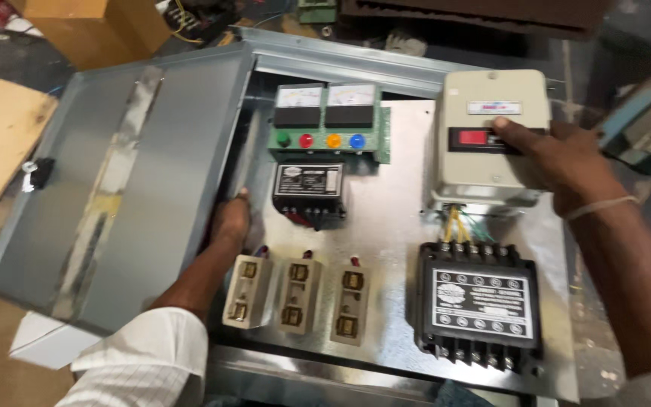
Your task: The person places and arranges electrical components including a motor starter, terminal blocks, and meters inside a metal enclosure, then uses pliers to manipulate wires and connects them to a terminal block.
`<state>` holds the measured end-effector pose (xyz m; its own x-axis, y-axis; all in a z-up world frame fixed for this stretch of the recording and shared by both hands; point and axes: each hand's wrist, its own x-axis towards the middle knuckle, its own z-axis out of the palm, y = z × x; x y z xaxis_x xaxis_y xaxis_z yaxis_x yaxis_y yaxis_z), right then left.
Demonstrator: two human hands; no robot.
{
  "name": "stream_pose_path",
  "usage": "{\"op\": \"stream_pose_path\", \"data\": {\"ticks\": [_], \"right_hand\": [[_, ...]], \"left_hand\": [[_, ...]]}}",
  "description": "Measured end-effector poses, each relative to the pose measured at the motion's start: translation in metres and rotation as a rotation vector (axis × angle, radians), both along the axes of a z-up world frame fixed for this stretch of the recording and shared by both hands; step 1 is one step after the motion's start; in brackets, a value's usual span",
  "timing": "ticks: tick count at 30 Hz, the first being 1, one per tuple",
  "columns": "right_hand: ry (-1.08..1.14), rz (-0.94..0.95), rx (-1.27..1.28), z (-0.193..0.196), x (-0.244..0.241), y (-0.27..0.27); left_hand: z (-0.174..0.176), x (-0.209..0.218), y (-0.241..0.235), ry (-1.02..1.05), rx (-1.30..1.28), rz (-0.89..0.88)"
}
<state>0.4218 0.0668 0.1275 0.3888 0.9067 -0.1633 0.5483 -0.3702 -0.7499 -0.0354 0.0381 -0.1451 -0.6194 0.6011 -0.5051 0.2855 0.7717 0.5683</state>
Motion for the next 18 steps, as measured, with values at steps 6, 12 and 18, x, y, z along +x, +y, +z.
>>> {"op": "stream_pose_path", "data": {"ticks": [6, 12, 18], "right_hand": [[0.227, 0.065, 0.048, 0.007, -0.008, -0.004], [0.248, 0.065, 0.052, 0.013, -0.016, -0.011], [0.225, 0.064, 0.066, 0.017, -0.024, -0.017]], "left_hand": [[0.004, -0.002, 0.009, -0.056, -0.044, 0.021], [0.018, 0.003, 0.002, -0.077, -0.015, -0.001], [0.003, -0.006, 0.01, -0.112, 0.019, 0.034]]}}
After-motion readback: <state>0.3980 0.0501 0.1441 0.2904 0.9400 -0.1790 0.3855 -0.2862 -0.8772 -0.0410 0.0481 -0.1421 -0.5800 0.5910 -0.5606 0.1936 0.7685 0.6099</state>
